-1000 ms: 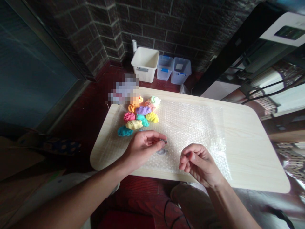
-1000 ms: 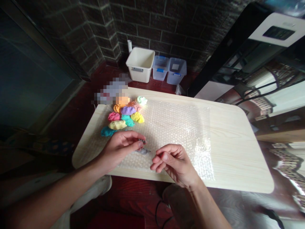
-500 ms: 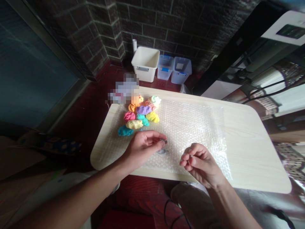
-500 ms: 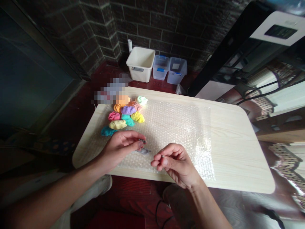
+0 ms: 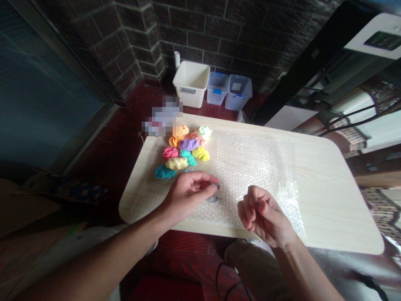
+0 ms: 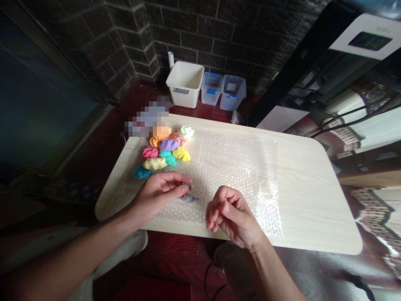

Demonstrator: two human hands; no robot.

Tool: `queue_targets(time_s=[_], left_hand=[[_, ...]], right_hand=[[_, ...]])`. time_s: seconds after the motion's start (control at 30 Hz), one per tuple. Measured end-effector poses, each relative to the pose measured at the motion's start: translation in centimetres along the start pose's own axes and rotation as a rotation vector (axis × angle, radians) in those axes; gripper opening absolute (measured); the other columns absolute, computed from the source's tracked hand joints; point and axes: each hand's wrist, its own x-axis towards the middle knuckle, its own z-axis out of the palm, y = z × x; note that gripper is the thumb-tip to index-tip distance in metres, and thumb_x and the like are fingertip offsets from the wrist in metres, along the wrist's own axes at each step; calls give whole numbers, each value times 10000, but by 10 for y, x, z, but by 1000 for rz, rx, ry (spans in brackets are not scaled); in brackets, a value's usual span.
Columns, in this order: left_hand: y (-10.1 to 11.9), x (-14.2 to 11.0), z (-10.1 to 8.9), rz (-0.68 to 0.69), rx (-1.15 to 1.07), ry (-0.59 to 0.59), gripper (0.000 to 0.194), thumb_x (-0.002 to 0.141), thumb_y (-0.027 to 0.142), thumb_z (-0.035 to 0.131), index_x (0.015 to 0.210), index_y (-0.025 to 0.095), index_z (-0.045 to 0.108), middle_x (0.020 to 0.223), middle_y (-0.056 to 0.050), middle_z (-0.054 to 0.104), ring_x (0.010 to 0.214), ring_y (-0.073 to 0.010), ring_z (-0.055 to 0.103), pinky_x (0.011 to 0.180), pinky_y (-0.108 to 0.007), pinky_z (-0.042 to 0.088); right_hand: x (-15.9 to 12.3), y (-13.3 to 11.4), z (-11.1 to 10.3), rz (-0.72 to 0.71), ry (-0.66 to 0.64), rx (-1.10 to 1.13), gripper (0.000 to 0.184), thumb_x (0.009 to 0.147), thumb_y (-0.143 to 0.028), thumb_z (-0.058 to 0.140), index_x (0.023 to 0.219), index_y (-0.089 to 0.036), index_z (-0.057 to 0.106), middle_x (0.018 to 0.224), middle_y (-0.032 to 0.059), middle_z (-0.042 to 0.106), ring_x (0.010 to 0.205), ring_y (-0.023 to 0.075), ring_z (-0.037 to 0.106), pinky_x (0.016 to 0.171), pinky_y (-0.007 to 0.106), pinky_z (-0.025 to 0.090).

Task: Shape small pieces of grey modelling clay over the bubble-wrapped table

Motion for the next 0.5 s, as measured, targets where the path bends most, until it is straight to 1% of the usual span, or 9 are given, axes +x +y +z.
queue_targets(time_s=[0.07,0.13,0.23,0.33,0.4,0.5], left_hand=[[0,0,0,0,-9,-3,177,819,228,803,964,129,787,890,-74,790,798,-152,724,710,-227,562],[1,0,0,-4,-14,-3,181,816,228,806,966,129,786,894,-74,792,805,-153,727,711,-226,562],[2,0,1,-10,-15,2,186,807,228,809,961,125,786,873,-71,791,786,-146,722,704,-220,556],[2,-1,1,-10,-16,5,189,801,230,810,955,123,789,856,-70,789,770,-143,717,697,-218,553],[2,-1,1,-9,-14,5,192,801,232,810,958,123,790,862,-73,790,774,-148,719,697,-224,556],[1,-1,1,-13,-9,6,191,804,230,809,961,124,790,874,-75,791,781,-152,721,700,-229,561]], right_hand=[[1,1,-1,-34,4,17,181,822,-261,902,806,-195,734,660,2,724,575,96,668,507,141,525],[2,1,-2,-49,20,6,150,815,-218,902,837,-197,756,675,-6,712,592,84,651,532,135,521],[1,0,-2,-18,50,-40,65,868,-198,850,916,-193,807,759,31,752,677,103,689,593,148,553],[0,-1,-3,10,69,-50,76,889,-195,823,965,-187,832,810,58,781,720,123,716,638,174,583],[0,0,-4,14,77,-46,104,894,-203,820,995,-188,836,803,57,779,711,123,715,625,172,577],[0,1,-7,-1,72,-52,103,883,-219,834,984,-196,827,768,39,748,669,105,678,566,150,523]])
